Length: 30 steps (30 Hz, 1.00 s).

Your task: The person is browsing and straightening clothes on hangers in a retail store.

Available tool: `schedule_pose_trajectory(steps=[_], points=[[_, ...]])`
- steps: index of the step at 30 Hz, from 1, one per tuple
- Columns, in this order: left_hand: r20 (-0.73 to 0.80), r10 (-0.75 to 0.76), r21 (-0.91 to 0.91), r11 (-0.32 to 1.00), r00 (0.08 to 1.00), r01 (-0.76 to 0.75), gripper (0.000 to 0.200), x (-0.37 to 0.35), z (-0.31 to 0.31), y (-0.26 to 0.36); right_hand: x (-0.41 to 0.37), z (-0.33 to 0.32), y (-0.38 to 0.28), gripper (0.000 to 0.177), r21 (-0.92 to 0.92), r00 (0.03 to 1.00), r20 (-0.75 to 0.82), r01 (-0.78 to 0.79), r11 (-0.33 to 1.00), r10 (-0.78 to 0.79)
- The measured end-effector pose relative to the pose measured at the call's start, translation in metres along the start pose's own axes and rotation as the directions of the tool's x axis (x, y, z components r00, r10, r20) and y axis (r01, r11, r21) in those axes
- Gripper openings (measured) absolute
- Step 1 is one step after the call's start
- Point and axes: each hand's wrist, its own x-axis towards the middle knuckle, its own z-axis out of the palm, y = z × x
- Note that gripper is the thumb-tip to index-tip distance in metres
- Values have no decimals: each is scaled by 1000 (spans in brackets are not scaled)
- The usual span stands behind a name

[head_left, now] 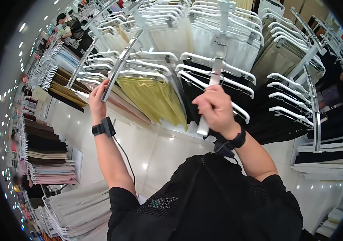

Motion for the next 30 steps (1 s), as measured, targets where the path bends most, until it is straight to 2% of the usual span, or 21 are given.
schedule_pose_trajectory(steps=[1,2,3,5,6,7,8,10,11,13,14,16,17,18,19,20,22,24,26,28,30], points=[[-114,86,207,976,990,-61,26,-11,13,9,3,-7,-1,11,13,996,88,-5,1000,4],[-205,196,409,907,959,-98,28,-21,27,16,2,-7,7,9,14,994,103,36,999,-37],[-205,200,418,903,958,-99,28,-34,44,22,5,-12,6,9,10,986,159,38,999,-39],[-281,604,715,650,746,-257,33,-71,86,28,8,-23,5,4,30,963,265,53,998,-59],[-281,562,623,723,778,-297,36,-94,116,32,6,-30,9,4,35,963,265,38,999,-46],[-280,522,519,788,806,-330,39,-115,150,34,6,-35,15,5,122,953,281,83,989,-115],[-194,493,437,817,848,-375,44,-137,178,31,8,-40,19,9,210,939,289,128,969,-186],[-1,468,333,834,884,-441,57,-172,234,33,11,-61,24,16,274,933,317,84,958,-172],[100,394,310,860,914,-405,63,-186,257,45,12,-71,29,17,271,975,208,17,962,-76],[310,419,175,857,853,-485,65,-193,285,55,15,-96,45,19,201,993,29,-116,973,112],[295,422,175,858,857,-482,65,-189,290,57,14,-109,53,20,133,977,-50,-199,971,207],[560,387,144,826,733,-546,58,-174,294,59,15,-128,77,20,-45,916,-130,-388,921,380],[558,398,136,822,728,-553,58,-168,296,58,14,-133,92,21,-183,923,-130,-382,906,363],[627,392,141,792,673,-594,50,-161,298,57,12,-136,108,22,-318,930,-126,-367,874,344],[692,380,143,762,614,-632,42,-154,300,55,10,-136,121,27,-396,937,-94,-345,851,336],[689,386,138,761,613,-634,42,-148,300,53,10,-136,132,27,-401,939,-93,-340,850,332],[772,369,50,777,518,-627,33,-143,298,53,7,-133,143,30,-645,961,-35,-231,728,274],[753,380,21,802,537,-597,32,-136,296,52,8,-127,153,31,-654,958,-16,-226,722,285],[812,327,29,805,483,-593,33,-133,294,60,5,-120,159,32,-641,895,-18,-353,682,445],[827,292,26,834,481,-551,35,-126,290,62,5,-118,162,30,-643,877,0,-368,671,481],[870,279,-67,883,406,-464,36,-115,289,59,5,-120,169,26,-630,833,1,-430,647,554]])
